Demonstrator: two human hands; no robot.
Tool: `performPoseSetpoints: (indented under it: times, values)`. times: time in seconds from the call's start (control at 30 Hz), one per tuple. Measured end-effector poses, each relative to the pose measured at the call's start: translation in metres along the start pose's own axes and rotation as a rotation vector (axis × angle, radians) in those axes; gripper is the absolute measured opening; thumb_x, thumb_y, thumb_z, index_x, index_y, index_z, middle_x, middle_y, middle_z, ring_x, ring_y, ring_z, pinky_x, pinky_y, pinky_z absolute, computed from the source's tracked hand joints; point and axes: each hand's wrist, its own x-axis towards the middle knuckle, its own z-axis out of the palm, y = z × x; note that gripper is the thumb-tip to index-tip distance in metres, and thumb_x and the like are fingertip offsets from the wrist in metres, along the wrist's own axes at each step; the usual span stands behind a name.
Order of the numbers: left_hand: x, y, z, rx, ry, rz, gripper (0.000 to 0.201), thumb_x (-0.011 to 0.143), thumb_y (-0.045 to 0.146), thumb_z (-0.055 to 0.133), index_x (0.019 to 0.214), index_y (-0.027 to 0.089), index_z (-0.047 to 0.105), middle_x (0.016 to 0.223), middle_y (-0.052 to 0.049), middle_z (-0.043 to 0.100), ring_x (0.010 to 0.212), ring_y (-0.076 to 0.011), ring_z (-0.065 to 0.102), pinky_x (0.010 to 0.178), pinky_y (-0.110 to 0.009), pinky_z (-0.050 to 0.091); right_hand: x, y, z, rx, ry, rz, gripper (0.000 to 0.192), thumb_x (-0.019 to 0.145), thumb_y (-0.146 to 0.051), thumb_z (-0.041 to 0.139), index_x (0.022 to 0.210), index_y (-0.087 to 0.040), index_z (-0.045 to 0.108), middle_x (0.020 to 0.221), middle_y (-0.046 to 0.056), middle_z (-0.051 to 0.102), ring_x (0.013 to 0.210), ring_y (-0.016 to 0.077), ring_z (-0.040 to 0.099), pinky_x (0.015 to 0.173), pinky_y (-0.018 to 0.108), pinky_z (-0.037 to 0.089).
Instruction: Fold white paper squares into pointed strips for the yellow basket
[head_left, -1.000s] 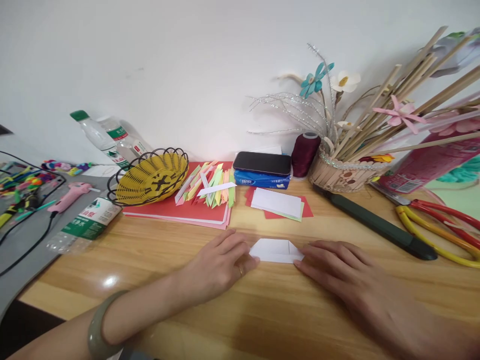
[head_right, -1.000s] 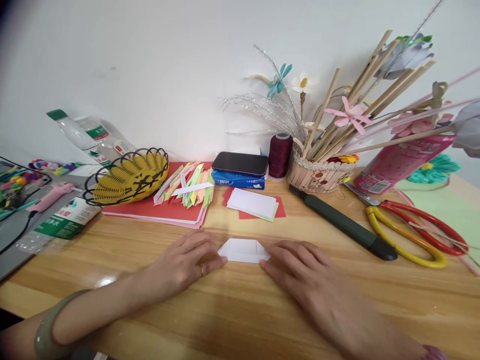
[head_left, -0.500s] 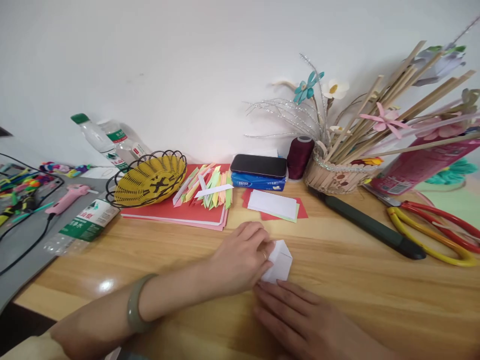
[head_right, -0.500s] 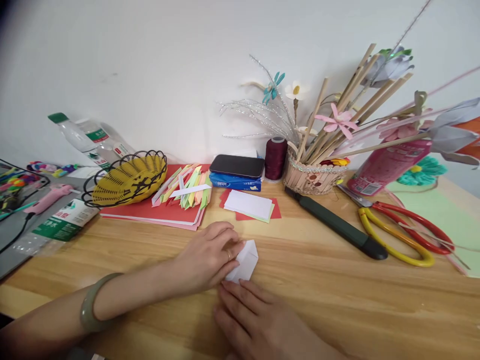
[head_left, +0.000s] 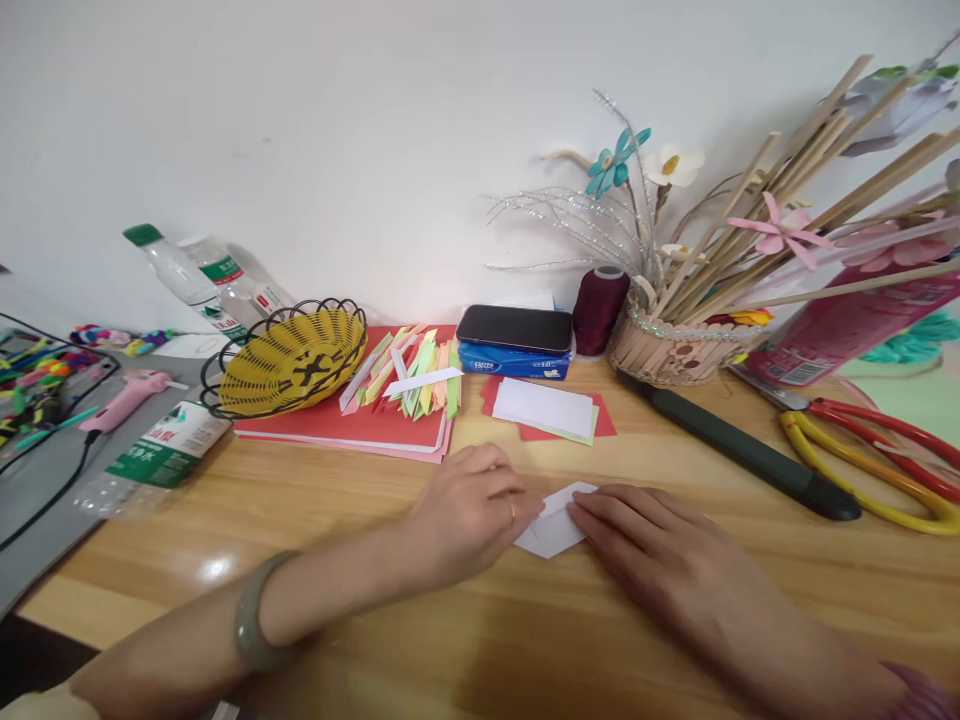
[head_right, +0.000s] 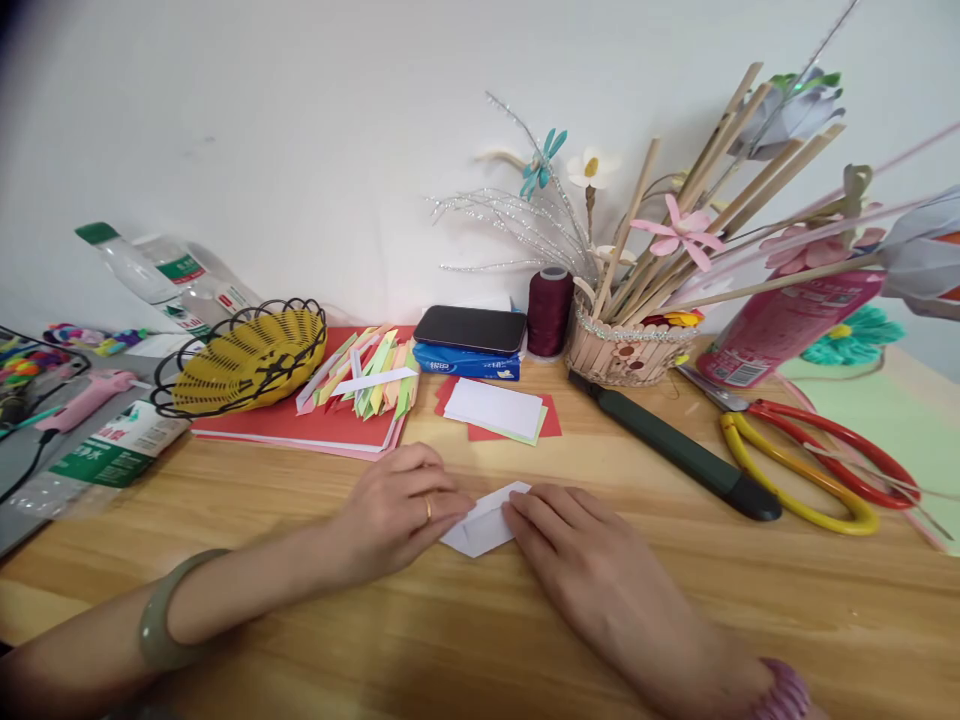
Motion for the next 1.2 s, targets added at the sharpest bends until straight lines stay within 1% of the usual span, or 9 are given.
performPoseSetpoints:
  times: [0.07, 0.13, 0.23, 0.33, 0.47, 0.57, 0.7, 0.93, 1.2]
  values:
    - [-0.007, 0.005, -0.004, 0.014, -0.060, -0.026, 0.017, 0.087, 0.030, 0.054, 0.087, 0.017, 0.064, 0.078, -0.002, 0.065, 0.076, -0.0158, 0.051, 0.070, -0.030, 0.043, 0.001, -0.003, 0.000, -0.065, 0.026, -0.011, 0.034, 0.087, -0.007, 0.030, 0.105, -0.010, 0.059, 0.096, 0.013, 0.065, 0.091, 0.0223, 0.058, 0.077, 0.036, 0.050]
    - [-0.014, 0.007, -0.006, 0.066, -0.072, -0.013, 0.020, 0.085, 0.034, 0.057, 0.087, 0.016, 0.063, 0.080, -0.002, 0.065, 0.078, -0.0172, 0.052, 0.069, -0.031, 0.042, 0.003, -0.004, -0.001, -0.087, 0.019, -0.019, 0.036, 0.086, -0.005, 0.028, 0.105, -0.007, 0.059, 0.093, 0.014, 0.064, 0.088, 0.0228, 0.058, 0.076, 0.037, 0.049]
    - [-0.019, 0.005, -0.004, 0.171, -0.017, 0.041, 0.009, 0.086, 0.022, 0.056, 0.085, 0.016, 0.063, 0.081, -0.002, 0.066, 0.079, -0.0162, 0.053, 0.068, -0.029, 0.041, 0.006, -0.002, -0.001, -0.014, -0.015, -0.005, 0.033, 0.089, -0.008, 0.029, 0.103, -0.008, 0.059, 0.087, 0.012, 0.064, 0.082, 0.0218, 0.058, 0.073, 0.037, 0.049]
    - [-0.019, 0.003, -0.002, 0.209, 0.025, 0.061, 0.006, 0.085, 0.013, 0.056, 0.084, 0.014, 0.062, 0.085, -0.002, 0.066, 0.082, -0.0158, 0.055, 0.071, -0.029, 0.041, 0.007, 0.002, 0.000, 0.113, -0.048, 0.064, 0.025, 0.091, -0.019, 0.037, 0.100, -0.013, 0.059, 0.086, 0.009, 0.062, 0.078, 0.0199, 0.057, 0.070, 0.036, 0.049]
    - [-0.014, 0.005, -0.004, 0.240, 0.009, 0.054, 0.011, 0.084, 0.019, 0.056, 0.080, 0.012, 0.063, 0.080, -0.004, 0.066, 0.082, -0.0186, 0.056, 0.071, -0.032, 0.042, 0.006, 0.009, 0.001, 0.265, -0.094, 0.137, 0.020, 0.091, -0.023, 0.041, 0.103, -0.017, 0.057, 0.090, 0.007, 0.060, 0.080, 0.0173, 0.056, 0.071, 0.033, 0.048]
    - [-0.011, 0.008, -0.004, 0.266, 0.017, 0.058, 0.015, 0.084, 0.020, 0.056, 0.074, 0.013, 0.063, 0.075, -0.005, 0.065, 0.080, -0.0195, 0.056, 0.069, -0.033, 0.043, 0.006, 0.013, 0.002, 0.312, -0.095, 0.150, 0.017, 0.091, -0.021, 0.042, 0.098, -0.018, 0.057, 0.089, 0.006, 0.060, 0.080, 0.0168, 0.055, 0.070, 0.033, 0.048]
    - [-0.010, 0.008, -0.003, 0.207, 0.074, -0.023, 0.017, 0.084, 0.018, 0.055, 0.070, 0.014, 0.062, 0.072, -0.003, 0.065, 0.079, -0.0184, 0.055, 0.068, -0.031, 0.044, 0.006, 0.016, 0.004, 0.354, -0.057, 0.163, 0.018, 0.092, -0.021, 0.040, 0.094, -0.019, 0.058, 0.088, 0.006, 0.060, 0.079, 0.0160, 0.056, 0.071, 0.032, 0.049]
    - [-0.006, 0.006, 0.000, 0.086, -0.003, -0.163, 0.014, 0.083, 0.017, 0.052, 0.073, 0.015, 0.061, 0.071, -0.003, 0.061, 0.076, -0.0169, 0.052, 0.066, -0.030, 0.044, 0.009, 0.014, 0.007, 0.417, -0.065, 0.266, 0.017, 0.091, -0.018, 0.040, 0.092, -0.019, 0.057, 0.086, 0.006, 0.059, 0.078, 0.0158, 0.056, 0.070, 0.031, 0.048]
    - [-0.002, 0.004, 0.002, -0.106, -0.012, -0.356, 0.006, 0.076, 0.013, 0.057, 0.071, 0.016, 0.059, 0.076, -0.003, 0.061, 0.077, -0.0175, 0.052, 0.067, -0.030, 0.044, 0.011, 0.010, 0.008, 0.485, -0.113, 0.394, 0.015, 0.091, -0.021, 0.040, 0.085, -0.020, 0.053, 0.085, 0.005, 0.056, 0.077, 0.0163, 0.054, 0.068, 0.032, 0.046]
